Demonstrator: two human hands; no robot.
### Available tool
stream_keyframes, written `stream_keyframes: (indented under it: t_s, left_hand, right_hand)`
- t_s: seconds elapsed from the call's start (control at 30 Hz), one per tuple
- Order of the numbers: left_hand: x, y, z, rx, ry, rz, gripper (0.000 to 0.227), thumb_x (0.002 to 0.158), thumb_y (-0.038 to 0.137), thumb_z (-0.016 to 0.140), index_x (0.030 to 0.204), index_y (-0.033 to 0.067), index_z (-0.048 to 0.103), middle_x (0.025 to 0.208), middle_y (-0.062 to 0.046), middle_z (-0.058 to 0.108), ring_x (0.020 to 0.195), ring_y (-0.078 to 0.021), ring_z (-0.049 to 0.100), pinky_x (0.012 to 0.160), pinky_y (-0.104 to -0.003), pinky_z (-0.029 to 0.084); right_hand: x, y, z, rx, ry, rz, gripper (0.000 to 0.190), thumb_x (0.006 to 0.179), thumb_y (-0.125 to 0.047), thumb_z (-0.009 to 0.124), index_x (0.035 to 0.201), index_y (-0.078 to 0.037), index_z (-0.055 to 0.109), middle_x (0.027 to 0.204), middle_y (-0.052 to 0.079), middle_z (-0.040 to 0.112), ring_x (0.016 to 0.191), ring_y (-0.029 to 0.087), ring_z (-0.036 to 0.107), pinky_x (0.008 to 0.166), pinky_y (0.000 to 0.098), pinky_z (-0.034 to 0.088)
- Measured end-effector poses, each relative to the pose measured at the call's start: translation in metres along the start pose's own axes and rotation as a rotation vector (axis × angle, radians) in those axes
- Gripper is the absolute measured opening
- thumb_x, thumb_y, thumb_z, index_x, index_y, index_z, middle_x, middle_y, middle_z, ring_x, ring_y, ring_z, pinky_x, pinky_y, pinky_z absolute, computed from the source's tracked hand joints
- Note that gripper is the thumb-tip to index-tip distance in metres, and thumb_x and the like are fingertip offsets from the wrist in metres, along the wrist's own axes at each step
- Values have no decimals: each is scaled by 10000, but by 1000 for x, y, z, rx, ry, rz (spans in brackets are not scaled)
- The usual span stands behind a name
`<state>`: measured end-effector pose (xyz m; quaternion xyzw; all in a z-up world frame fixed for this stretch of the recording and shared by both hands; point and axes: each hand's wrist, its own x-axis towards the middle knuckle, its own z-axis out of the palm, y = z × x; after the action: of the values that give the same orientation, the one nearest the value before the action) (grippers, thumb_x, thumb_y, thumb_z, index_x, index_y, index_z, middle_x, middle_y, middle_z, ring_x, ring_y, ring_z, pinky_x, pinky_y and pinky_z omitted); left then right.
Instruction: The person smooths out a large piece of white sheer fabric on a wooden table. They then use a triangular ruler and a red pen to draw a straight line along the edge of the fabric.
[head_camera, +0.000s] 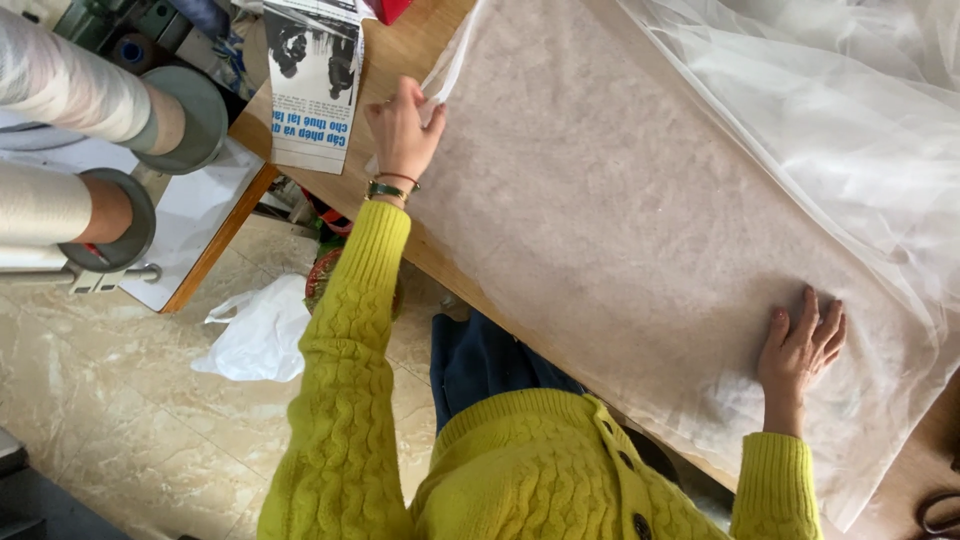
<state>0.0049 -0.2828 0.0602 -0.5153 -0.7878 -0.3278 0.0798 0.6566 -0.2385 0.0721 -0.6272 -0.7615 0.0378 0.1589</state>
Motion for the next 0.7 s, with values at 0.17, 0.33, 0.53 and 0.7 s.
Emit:
stream_keyframes:
  t_s: [0.17,0.33,0.53,0.7]
  left_hand:
    - [22,-13,6,-317,-324,-421,559,819,465,866,1146,166,526,1032,12,718,750,-121,713,553,-245,557]
    - [32,-43,27,-76,-313,-323,342,805,376,841,1060,249,652,979,91,724,823,-119,667,870,-472,392]
    - [32,-51,19,-187,-233,-361,419,858,316,845,1173,186,601,1029,42,707,755,-83,659,630,-251,539]
    - [38,-31,11,-337,-258,-490,559,837,735,647,1132,262,601,852,188,797,901,-21,791,836,-297,483]
  right_hand:
    - [2,-7,-5,44,-64,81,583,1120,-451,367,1595,-118,425,1655,278,229,1479,470,180,1147,683,154]
    - [1,-4,-3,13,-26,39,555,1132,-416,397,1584,-99,451,1640,283,268,1455,482,224,1126,688,200]
    - [0,-9,-6,27,-29,34,554,1135,-413,390,1581,-91,450,1631,300,271,1454,481,233,1130,677,193]
    - [0,-8,-4,20,-12,17,556,1139,-419,390,1579,-87,461,1628,294,283,1444,490,249,1119,680,211]
